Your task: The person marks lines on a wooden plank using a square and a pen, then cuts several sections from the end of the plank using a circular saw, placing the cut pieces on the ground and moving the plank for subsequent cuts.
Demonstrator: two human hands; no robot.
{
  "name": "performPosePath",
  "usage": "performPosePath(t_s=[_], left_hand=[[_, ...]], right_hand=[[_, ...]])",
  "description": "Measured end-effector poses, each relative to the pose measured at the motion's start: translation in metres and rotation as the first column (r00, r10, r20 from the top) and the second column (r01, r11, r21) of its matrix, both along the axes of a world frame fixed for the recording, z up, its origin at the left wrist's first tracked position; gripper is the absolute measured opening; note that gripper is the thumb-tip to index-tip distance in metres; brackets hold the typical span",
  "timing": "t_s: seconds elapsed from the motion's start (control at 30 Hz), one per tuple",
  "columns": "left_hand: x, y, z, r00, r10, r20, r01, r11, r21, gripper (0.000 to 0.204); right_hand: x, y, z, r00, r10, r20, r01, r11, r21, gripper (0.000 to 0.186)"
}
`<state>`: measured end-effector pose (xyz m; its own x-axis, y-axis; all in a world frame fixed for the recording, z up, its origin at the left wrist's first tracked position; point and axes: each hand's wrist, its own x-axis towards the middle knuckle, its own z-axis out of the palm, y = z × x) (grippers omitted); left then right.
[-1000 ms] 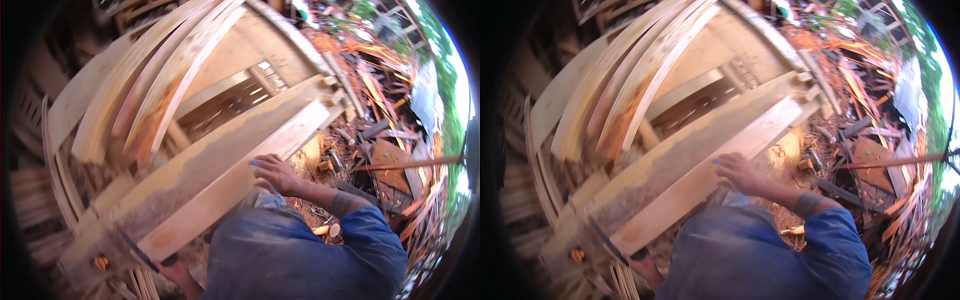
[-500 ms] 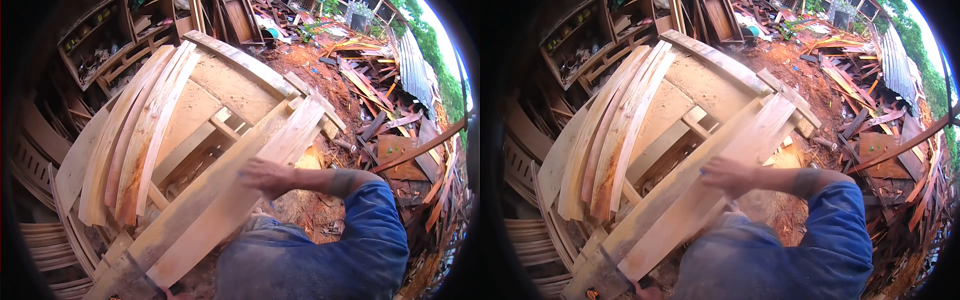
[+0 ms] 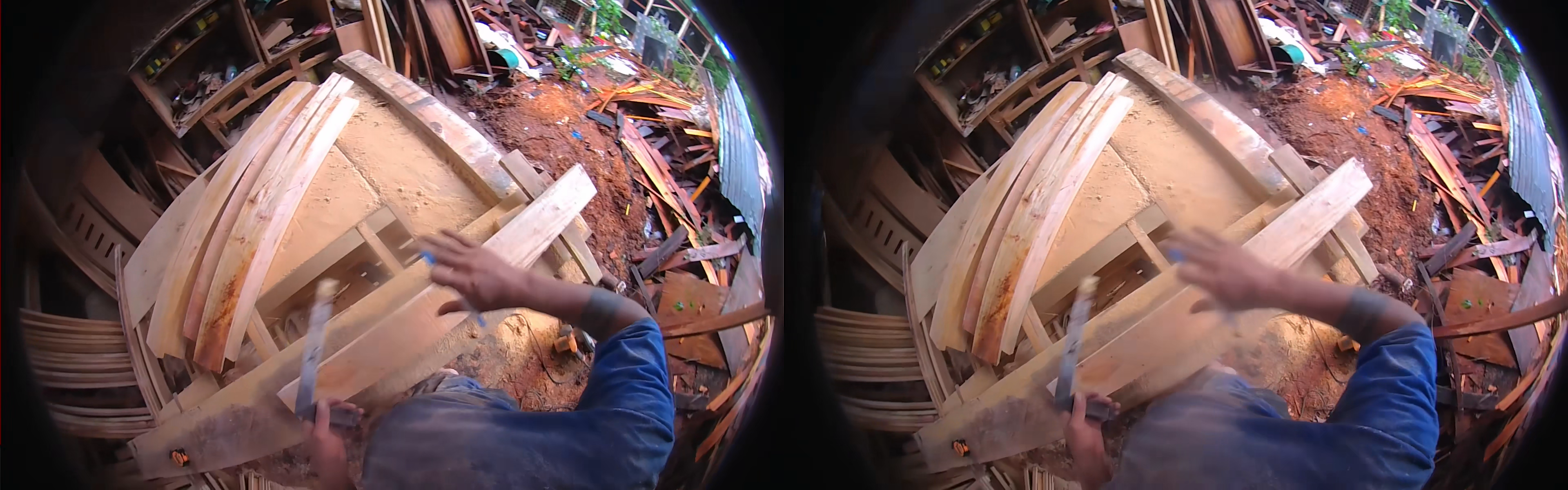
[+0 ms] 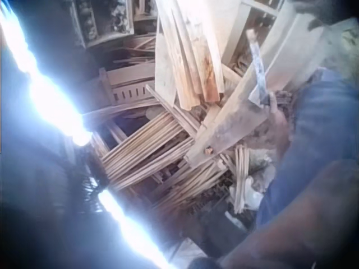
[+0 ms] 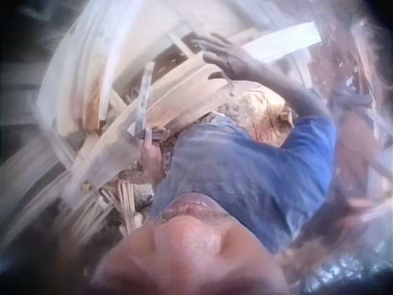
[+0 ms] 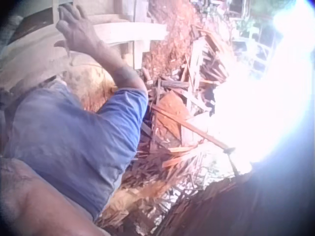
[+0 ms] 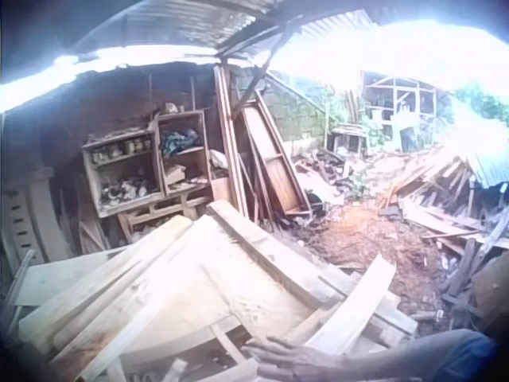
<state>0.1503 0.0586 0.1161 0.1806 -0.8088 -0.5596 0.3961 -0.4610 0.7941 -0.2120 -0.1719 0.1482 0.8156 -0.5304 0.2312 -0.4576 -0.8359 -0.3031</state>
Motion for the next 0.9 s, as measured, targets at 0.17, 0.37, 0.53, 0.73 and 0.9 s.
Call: performPosePath(t_s=[0.17, 0.37, 0.53, 0.73, 0.9], left_hand=[[-0.044, -0.066, 0.006, 0.960, -0.261, -0.100, 0.247, 0.959, -0.135, 0.049], [-0.031, -0.036, -0.030, 0.966, -0.024, 0.256, 0.110, 0.940, -0.323, 0.052], [-0.011, 0.040, -0.069, 0.932, 0.111, 0.346, -0.104, 0.994, -0.040, 0.038], [0.012, 0.087, -0.077, 0.970, 0.127, 0.210, -0.176, 0.956, 0.234, 0.082], [-0.023, 0.026, -0.034, 0.849, 0.028, 0.528, -0.020, 1.000, -0.021, 0.027]], right_hand=[[0.075, -0.024, -0.025, 0.958, 0.288, -0.005, -0.287, 0.955, 0.078, 0.018], [0.025, -0.176, -0.127, 0.842, -0.530, -0.101, 0.540, 0.823, 0.176, 0.012], [-0.004, -0.257, -0.186, 0.567, -0.821, -0.065, 0.814, 0.548, 0.192, 0.017], [-0.015, -0.293, -0.162, 0.557, -0.809, -0.185, 0.830, 0.541, 0.135, 0.038], [-0.076, -0.313, -0.159, 0.680, -0.694, -0.236, 0.662, 0.720, -0.208, 0.044]])
